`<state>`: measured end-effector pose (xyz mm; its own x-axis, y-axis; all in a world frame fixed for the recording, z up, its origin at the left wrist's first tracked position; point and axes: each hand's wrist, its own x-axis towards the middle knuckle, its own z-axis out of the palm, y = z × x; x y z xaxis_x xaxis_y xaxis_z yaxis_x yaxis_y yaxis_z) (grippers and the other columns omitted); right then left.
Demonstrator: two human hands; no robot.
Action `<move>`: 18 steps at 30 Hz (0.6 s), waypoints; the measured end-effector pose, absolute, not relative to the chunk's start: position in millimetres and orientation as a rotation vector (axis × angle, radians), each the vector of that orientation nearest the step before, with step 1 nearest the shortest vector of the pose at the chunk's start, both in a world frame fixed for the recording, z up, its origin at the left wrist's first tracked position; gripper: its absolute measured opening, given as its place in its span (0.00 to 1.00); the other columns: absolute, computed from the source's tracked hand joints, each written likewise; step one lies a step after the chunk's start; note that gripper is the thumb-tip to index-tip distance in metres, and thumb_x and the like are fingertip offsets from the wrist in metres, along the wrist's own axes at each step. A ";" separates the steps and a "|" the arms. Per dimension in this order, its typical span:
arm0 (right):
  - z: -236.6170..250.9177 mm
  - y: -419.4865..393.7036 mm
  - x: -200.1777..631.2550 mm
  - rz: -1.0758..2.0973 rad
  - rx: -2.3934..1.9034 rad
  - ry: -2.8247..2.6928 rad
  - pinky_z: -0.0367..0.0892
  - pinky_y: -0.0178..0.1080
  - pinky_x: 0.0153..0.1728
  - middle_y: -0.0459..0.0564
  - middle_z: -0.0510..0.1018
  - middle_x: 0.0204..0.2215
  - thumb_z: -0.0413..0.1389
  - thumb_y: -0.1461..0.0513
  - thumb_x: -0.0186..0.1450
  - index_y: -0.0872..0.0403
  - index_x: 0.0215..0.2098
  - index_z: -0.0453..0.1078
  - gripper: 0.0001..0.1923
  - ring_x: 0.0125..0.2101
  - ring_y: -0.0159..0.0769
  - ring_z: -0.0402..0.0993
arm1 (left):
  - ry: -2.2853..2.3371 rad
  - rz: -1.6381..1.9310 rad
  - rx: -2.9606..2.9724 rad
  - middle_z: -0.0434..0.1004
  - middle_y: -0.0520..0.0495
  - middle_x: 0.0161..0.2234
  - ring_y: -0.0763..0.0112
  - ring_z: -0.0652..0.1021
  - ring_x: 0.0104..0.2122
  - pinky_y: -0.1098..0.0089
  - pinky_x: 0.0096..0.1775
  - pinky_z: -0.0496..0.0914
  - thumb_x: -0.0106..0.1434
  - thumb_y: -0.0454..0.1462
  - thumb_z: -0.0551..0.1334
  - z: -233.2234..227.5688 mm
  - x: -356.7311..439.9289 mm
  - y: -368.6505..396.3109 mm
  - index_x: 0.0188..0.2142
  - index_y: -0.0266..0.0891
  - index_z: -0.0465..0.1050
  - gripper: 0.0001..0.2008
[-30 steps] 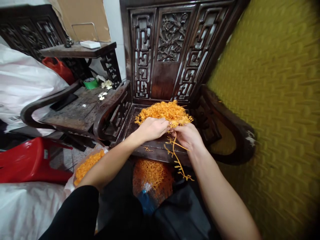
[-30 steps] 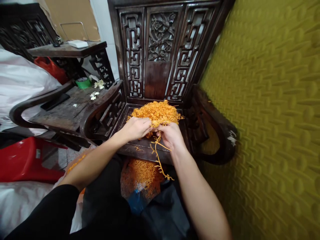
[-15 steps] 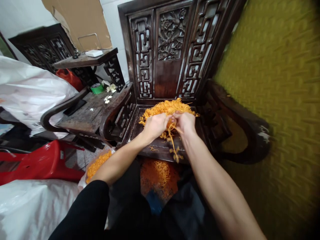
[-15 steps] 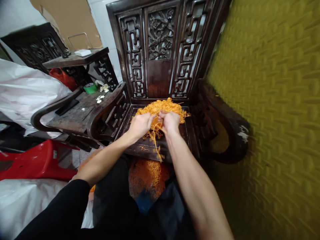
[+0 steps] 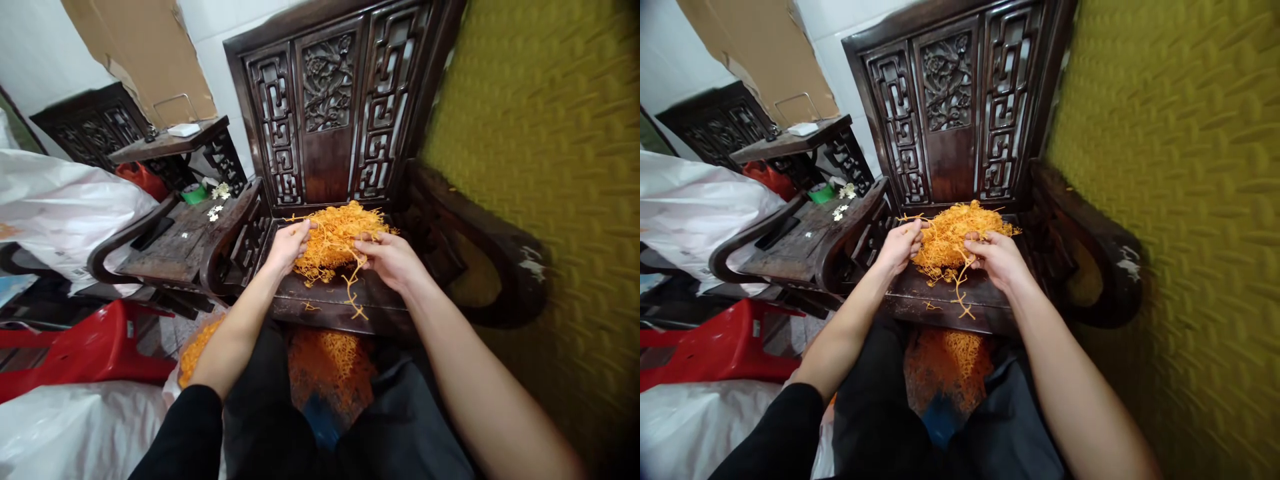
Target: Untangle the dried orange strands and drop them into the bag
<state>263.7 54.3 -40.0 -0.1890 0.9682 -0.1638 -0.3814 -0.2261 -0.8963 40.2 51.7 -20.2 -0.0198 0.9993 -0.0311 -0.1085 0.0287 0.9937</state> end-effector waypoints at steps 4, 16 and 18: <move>-37.9 52.1 268.9 1.555 -0.957 -0.979 0.61 0.30 0.15 0.44 0.74 0.22 0.76 0.58 0.43 0.58 0.32 0.76 0.22 0.17 0.25 0.65 | 1.450 1.635 1.100 0.54 0.60 0.19 0.82 0.53 0.17 0.72 0.20 0.47 0.63 0.63 0.59 1.6 -1.9 53.9 0.38 0.36 0.76 0.30; -27.8 40.6 254.7 1.308 -1.038 -1.098 0.59 0.34 0.16 0.43 0.73 0.18 0.70 0.57 0.52 0.55 0.29 0.76 0.12 0.14 0.28 0.64 | 1.832 0.848 2.251 0.81 0.34 0.46 0.54 0.80 0.45 0.60 0.47 0.70 0.60 0.62 0.63 1.3 68.2 19.1 0.53 0.33 0.77 0.37; -26.0 36.6 250.5 1.327 -1.019 -1.108 0.59 0.34 0.16 0.43 0.74 0.19 0.69 0.57 0.52 0.55 0.29 0.75 0.12 0.15 0.28 0.64 | 1.795 0.790 2.281 0.81 0.34 0.46 0.53 0.79 0.45 0.60 0.46 0.70 0.59 0.63 0.63 -4.1 73.5 23.8 0.52 0.33 0.76 0.38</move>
<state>250.5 36.6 -26.0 -0.0557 0.9982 0.0230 -0.2009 0.0113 -0.9796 73.5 23.8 -4.1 0.1538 0.9357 0.3174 0.8660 -0.2823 0.4128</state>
